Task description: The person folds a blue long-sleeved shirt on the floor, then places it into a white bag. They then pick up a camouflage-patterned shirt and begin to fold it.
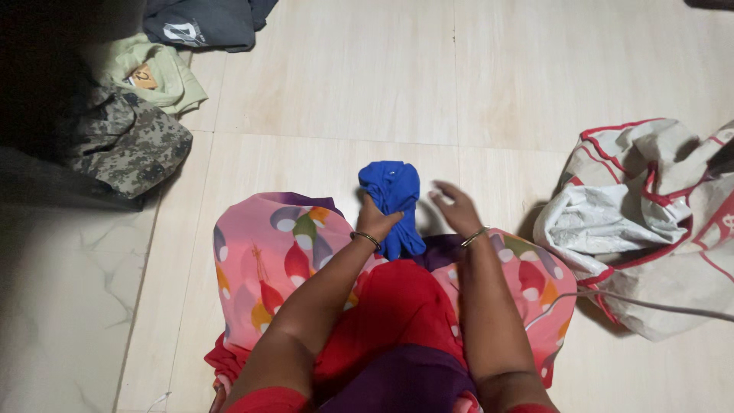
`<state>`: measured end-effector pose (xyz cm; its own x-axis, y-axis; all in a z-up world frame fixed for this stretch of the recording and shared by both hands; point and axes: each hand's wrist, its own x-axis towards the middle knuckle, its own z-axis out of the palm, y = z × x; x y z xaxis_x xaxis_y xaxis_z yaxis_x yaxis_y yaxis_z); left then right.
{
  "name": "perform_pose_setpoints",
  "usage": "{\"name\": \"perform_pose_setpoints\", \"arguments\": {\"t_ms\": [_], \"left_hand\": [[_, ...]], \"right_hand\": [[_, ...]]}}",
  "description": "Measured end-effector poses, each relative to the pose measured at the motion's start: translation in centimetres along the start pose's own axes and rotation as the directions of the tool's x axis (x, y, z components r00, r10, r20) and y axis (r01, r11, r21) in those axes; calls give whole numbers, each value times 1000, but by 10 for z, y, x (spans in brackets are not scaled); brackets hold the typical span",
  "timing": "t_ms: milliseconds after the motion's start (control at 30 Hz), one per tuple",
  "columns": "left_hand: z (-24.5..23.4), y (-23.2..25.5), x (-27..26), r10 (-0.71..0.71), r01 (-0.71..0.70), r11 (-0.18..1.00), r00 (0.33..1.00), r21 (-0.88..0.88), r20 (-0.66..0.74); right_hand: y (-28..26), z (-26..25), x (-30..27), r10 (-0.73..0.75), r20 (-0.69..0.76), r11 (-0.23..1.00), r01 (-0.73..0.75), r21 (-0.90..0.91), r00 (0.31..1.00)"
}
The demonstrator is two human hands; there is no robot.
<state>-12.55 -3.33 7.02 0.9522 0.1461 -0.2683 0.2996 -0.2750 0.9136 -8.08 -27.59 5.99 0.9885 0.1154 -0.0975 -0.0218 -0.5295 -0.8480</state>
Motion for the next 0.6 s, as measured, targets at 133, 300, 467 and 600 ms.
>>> {"name": "perform_pose_setpoints", "arguments": {"t_ms": [133,300,467,600], "left_hand": [[1,-7,3,-31,31,1000,999,1,27],[-1,-7,10,-92,89,988,996,-130,-16],[5,-6,12,-29,29,994,1000,-108,9],[3,-6,11,-54,54,997,999,-56,6]], "right_hand": [[49,-129,15,-204,-723,794,-321,-516,660],[75,-225,7,321,-872,482,-856,-185,369],[76,-234,5,297,-932,407,-910,-72,206],[74,-243,-5,57,-992,394,-916,-78,109]]}}
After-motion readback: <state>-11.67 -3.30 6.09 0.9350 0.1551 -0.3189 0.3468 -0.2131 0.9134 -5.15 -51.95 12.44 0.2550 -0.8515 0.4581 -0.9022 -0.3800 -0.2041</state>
